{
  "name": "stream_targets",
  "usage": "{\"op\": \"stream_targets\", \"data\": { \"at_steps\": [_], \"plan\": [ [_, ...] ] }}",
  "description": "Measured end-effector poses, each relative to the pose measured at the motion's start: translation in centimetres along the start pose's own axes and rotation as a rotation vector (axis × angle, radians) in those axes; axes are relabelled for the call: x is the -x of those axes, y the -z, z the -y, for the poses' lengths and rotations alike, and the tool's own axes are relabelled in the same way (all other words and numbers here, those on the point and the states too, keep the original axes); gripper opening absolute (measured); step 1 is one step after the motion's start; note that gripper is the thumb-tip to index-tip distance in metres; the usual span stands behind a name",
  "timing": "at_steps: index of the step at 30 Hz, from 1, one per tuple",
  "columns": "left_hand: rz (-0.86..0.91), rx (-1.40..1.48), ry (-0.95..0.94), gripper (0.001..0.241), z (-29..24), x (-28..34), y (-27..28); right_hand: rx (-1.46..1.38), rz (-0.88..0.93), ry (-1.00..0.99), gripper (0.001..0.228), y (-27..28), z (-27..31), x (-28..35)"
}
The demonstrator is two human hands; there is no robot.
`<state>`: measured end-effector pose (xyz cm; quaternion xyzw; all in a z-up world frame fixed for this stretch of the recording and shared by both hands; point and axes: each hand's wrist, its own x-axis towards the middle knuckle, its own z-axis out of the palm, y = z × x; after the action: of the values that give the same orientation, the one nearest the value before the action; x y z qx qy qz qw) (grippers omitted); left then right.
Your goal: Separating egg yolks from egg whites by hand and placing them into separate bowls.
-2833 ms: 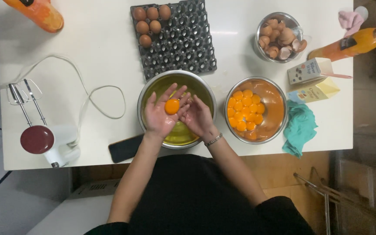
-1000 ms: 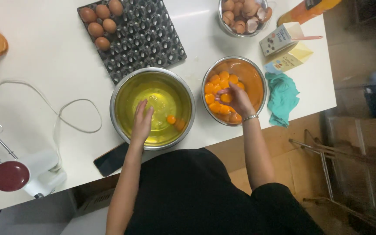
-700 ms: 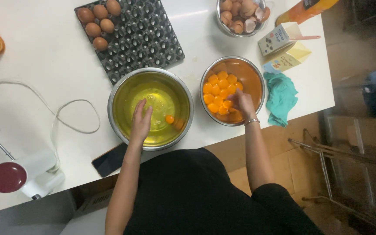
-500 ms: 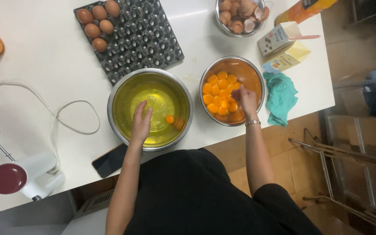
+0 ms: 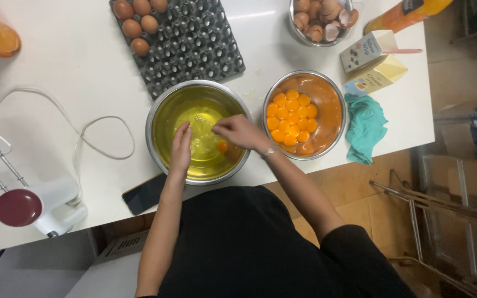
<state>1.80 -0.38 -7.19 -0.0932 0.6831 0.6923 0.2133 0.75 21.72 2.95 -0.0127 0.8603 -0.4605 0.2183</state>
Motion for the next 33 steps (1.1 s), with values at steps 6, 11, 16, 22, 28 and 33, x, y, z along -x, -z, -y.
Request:
{"op": "stream_targets", "data": {
  "at_steps": [6,11,16,22,28,33],
  "plan": [
    [-0.027,0.074,-0.004,0.051,-0.7,0.1,0.8,0.445,0.255,-0.086,0.047,-6.7,-5.3,-6.0],
    [-0.034,0.096,-0.010,0.050,0.3,-0.2,1.2,0.509,0.439,-0.115,0.059,-9.8,-9.0,-7.4],
    [-0.032,0.070,0.100,0.052,-0.6,0.1,1.2,0.437,0.629,-0.183,0.063,-10.9,-9.3,-7.7],
    [-0.034,0.101,0.079,0.054,-1.0,0.2,1.5,0.033,0.846,-0.541,0.076,-10.0,-7.1,-6.9],
    [-0.016,0.134,0.137,0.062,-0.1,-0.3,1.0,-0.356,0.871,-0.518,0.075,-8.9,-6.6,-5.8],
    [0.026,0.462,0.279,0.065,3.0,-1.1,0.5,-0.779,0.551,-0.501,0.068,-6.6,-3.9,-4.2]
  ]
}}
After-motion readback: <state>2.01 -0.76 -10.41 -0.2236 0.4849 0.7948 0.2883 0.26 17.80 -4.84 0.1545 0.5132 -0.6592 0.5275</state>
